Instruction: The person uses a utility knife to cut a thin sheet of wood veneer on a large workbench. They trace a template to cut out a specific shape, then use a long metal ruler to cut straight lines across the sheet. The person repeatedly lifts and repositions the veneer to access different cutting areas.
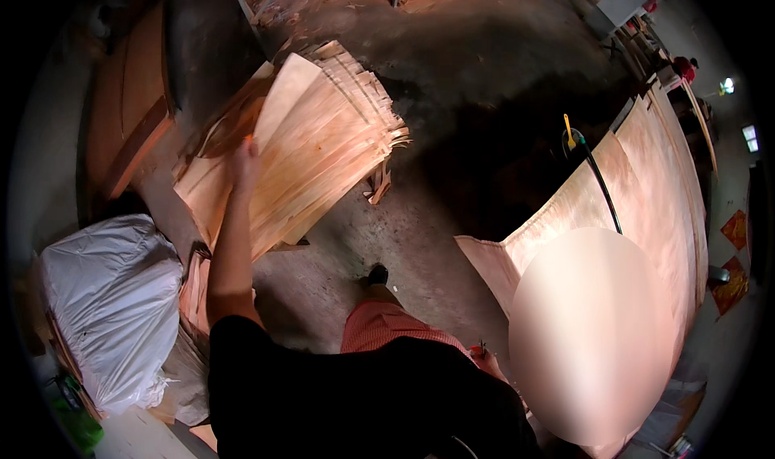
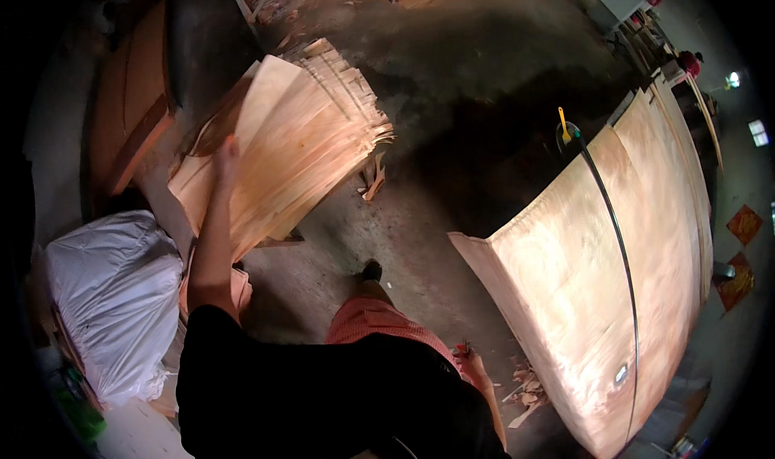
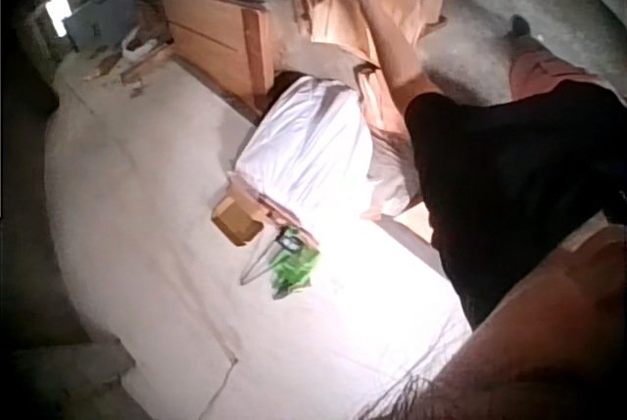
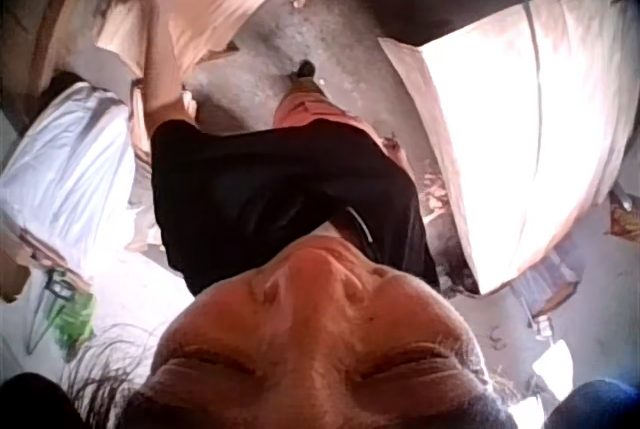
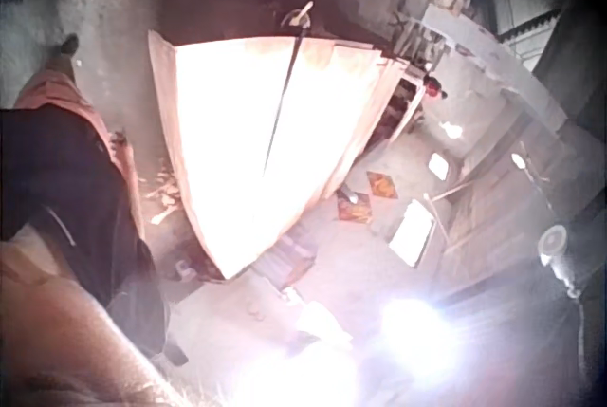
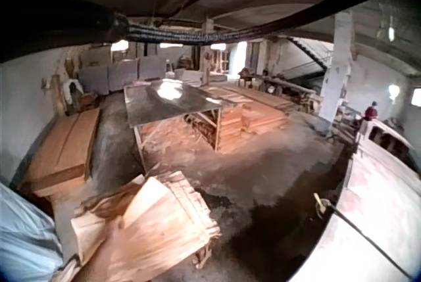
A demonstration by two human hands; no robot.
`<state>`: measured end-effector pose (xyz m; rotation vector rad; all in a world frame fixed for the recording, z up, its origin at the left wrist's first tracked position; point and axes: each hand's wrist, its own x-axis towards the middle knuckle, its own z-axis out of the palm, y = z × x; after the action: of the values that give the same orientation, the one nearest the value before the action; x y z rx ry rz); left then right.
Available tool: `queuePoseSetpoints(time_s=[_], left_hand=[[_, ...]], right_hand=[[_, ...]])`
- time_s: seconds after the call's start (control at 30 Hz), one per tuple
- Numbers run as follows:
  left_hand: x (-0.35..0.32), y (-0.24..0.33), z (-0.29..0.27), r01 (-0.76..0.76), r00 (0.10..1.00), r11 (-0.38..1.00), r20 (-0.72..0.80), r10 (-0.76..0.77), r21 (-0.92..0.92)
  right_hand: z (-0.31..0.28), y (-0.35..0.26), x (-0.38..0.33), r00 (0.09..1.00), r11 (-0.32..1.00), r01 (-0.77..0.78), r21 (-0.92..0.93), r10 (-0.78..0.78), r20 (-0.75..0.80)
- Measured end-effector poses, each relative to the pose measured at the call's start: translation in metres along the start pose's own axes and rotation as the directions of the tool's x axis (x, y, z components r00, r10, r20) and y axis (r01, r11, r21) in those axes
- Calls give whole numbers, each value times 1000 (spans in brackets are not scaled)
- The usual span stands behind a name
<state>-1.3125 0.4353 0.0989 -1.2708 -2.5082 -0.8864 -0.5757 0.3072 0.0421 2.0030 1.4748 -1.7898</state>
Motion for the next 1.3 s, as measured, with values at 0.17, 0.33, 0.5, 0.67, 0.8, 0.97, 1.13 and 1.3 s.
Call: queuePoseSetpoints(time_s=[0.17,0.33,0.5,0.67,0.8,0.97,1.13,1.3], left_hand=[[-6,58,-102,-72,981,953,-193,15,-294],[-29,167,-150,-138,963,920,-266,38,-368],[-81,270,-157,-246,949,801,-305,84,-546],[-161,434,-148,-356,931,658,-316,184,-664],[-208,517,-107,-319,947,604,-223,230,-731],[-252,638,-34,-436,891,497,-283,355,-750],[-325,785,71,-410,873,548,-141,466,-729],[-455,951,157,-522,777,427,-205,596,-738]], right_hand=[[-15,65,1,983,926,-149,346,177,-51],[-14,155,-20,981,850,-57,524,145,-129],[4,245,-63,947,805,-167,570,292,-135],[39,354,-118,900,743,-271,611,421,-113],[49,412,-161,857,598,-296,745,511,-70],[32,457,-166,800,476,-210,854,586,-130],[-11,487,-174,709,610,-154,777,616,-343],[-83,522,-229,662,603,-208,770,666,-343]])
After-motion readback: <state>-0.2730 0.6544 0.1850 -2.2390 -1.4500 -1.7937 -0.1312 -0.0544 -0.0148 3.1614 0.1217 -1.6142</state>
